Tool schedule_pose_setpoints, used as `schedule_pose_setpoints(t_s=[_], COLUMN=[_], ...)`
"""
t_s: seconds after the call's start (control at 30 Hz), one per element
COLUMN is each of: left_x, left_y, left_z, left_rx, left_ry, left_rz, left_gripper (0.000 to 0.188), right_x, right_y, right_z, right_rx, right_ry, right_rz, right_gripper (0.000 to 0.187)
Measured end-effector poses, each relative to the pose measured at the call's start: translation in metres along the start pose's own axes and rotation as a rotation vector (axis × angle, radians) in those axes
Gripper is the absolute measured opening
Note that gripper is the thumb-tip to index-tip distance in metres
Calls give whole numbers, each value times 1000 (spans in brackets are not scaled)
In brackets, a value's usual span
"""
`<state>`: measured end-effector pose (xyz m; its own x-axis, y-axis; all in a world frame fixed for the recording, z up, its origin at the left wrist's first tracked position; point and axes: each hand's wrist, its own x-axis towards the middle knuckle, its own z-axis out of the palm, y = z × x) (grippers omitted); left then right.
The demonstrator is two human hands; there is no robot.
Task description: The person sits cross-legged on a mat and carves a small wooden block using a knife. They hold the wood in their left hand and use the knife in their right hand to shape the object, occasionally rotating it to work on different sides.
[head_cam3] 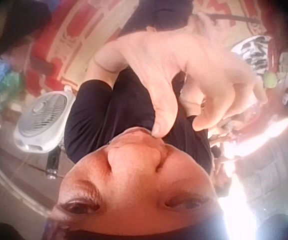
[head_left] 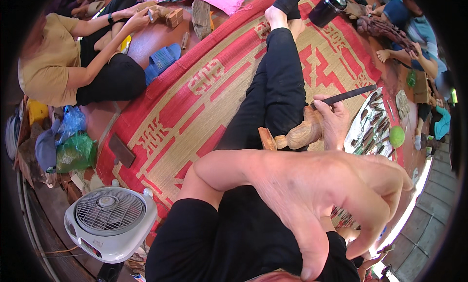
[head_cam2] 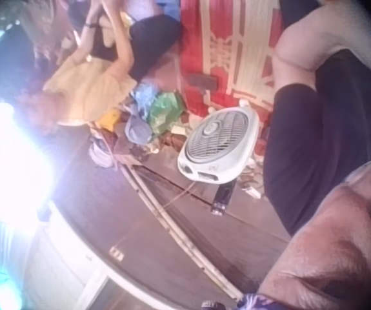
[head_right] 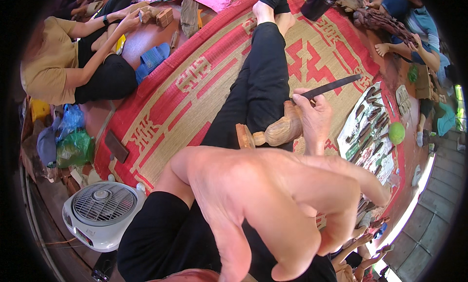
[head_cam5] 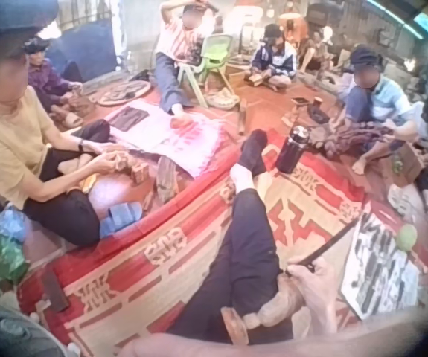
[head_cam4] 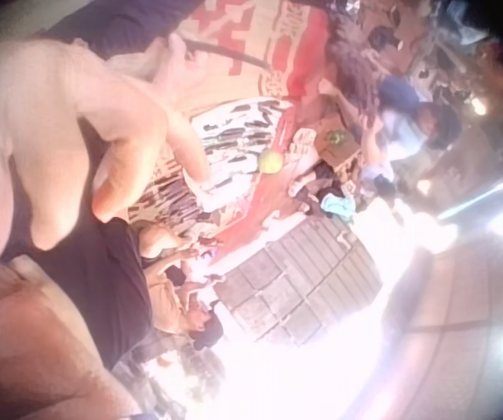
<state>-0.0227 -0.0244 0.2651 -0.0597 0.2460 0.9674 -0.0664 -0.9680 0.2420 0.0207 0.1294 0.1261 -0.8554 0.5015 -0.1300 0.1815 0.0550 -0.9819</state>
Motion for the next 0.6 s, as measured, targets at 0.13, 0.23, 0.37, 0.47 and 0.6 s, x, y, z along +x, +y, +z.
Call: schedule_pose_setpoints(t_s=[0.13, 0.23, 0.37, 0.47, 0.6], left_x=[-8, -8, -12, -12, -7], left_y=[0, -20, -3, -3, 5], left_z=[22, 34, 21, 26, 27], left_rx=[-110, -140, -20, -26, -80], left_ry=[206, 335, 213, 214, 213], left_rz=[-20, 174, -67, -151, -233], left_gripper=[40, 41, 55, 58, 45], right_x=[-2, -1, -2, 0, -1], right_y=[-6, -4, -5, 0, -2], right_z=[4, 4, 2, 3, 3], right_rx=[1, -16, -7, 2, -7], right_ry=[-10, -12, 14, -2, -8], right_rz=[9, 0, 17, -3, -13], right_gripper=[13, 13, 14, 14, 14])
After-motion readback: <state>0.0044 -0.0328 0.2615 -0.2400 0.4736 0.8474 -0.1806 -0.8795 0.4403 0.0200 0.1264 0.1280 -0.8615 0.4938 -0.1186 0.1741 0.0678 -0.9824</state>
